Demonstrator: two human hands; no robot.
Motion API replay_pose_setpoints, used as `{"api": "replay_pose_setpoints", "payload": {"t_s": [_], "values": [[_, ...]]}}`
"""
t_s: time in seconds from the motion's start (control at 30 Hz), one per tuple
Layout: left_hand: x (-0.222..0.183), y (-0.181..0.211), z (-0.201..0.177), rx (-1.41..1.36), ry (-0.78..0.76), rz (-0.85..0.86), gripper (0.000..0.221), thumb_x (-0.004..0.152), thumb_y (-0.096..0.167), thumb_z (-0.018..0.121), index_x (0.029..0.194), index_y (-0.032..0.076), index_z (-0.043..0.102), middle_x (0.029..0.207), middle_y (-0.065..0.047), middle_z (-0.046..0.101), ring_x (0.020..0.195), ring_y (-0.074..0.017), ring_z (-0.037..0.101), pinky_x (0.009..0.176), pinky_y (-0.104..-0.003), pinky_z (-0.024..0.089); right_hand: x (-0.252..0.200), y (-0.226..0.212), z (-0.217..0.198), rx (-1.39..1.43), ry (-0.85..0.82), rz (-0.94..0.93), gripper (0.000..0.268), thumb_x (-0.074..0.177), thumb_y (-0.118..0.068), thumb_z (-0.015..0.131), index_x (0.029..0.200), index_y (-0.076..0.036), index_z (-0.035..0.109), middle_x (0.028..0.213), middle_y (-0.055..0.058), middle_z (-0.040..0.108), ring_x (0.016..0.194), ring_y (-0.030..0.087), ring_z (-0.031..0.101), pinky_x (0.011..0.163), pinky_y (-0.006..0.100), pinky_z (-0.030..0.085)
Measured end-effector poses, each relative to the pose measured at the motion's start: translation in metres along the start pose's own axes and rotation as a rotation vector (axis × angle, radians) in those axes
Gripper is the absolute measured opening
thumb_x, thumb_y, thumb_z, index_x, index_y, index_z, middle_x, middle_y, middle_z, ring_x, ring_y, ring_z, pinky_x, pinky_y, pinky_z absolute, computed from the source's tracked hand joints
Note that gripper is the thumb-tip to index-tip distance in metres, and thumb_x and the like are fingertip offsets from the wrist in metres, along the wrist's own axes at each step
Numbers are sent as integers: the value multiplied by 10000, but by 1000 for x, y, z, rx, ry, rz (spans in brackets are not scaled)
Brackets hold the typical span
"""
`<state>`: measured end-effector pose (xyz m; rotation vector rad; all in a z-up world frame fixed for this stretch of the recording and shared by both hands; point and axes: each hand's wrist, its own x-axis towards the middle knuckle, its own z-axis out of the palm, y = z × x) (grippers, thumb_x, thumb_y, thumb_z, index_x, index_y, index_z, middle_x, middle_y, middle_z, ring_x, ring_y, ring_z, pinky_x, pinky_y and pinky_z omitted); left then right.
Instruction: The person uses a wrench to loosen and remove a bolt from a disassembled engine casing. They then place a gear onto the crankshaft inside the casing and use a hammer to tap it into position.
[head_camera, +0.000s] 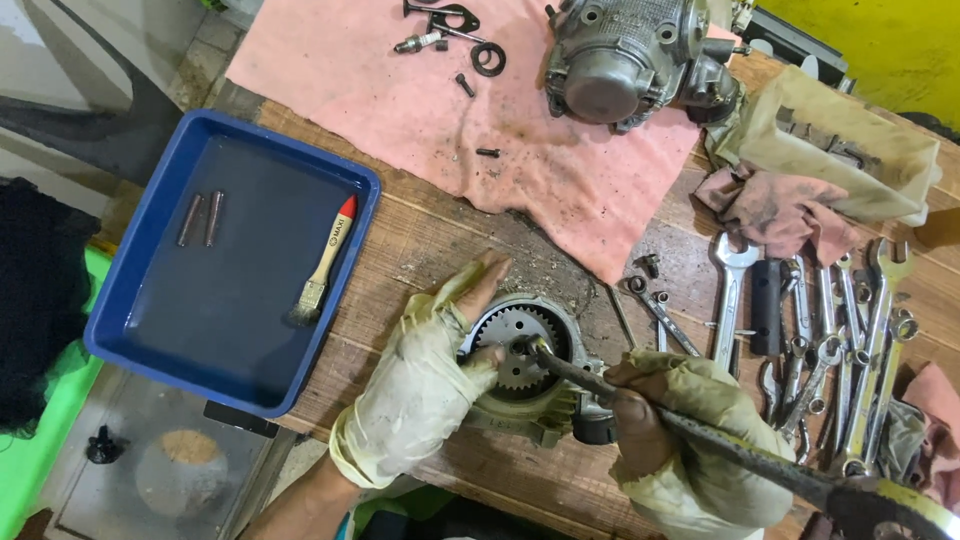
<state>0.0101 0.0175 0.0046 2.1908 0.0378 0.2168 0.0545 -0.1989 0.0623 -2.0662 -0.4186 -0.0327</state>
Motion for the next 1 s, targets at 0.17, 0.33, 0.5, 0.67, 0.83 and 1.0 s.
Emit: {"api": "replay_pose_setpoints", "payload": {"t_s": [0.17,0.33,0.5,0.67,0.83,1.0], "values": [[6,2,2,-273,-72,-68,823,747,-79,732,1498,175,512,1589,-122,496,1484,-298,461,1238,-440,324,-9,-1,13,115,198,-118,116,912,-49,690,951,-37,581,946,192,705,843,220,746,764,239,589],[8,1,4,-260,-51,-59,740,762,-55,724,1442,195,577,1465,-104,615,1416,-288,522,1207,-433,364,-7,-41,0,132,104,62,92,840,15,697,905,74,672,915,196,728,776,220,756,755,241,626],[4,-11,13,-244,-69,-106,721,781,9,756,1434,262,583,1502,-131,573,1458,-304,483,1182,-465,371,-7,38,-13,18,-127,36,64,838,-75,717,871,-20,711,947,115,762,848,190,764,757,244,656],[5,-4,9,-224,-43,-89,723,773,8,757,1431,253,586,1487,-155,577,1438,-320,493,1174,-476,375,1,43,-20,655,-31,874,256,865,-15,563,1044,134,672,968,312,709,832,334,701,736,308,563],[5,-8,11,-248,-72,-91,710,790,10,752,1435,251,579,1509,-139,553,1454,-305,469,1187,-455,356,-6,36,-4,232,-18,347,120,840,-10,643,932,14,717,920,166,725,819,215,714,741,260,590],[6,-4,8,-255,-65,-99,721,755,-7,744,1415,241,591,1476,-138,585,1452,-315,473,1199,-448,335,-21,133,39,-182,-11,-177,108,814,-5,723,819,-105,763,871,20,742,804,96,728,744,213,617]]}}
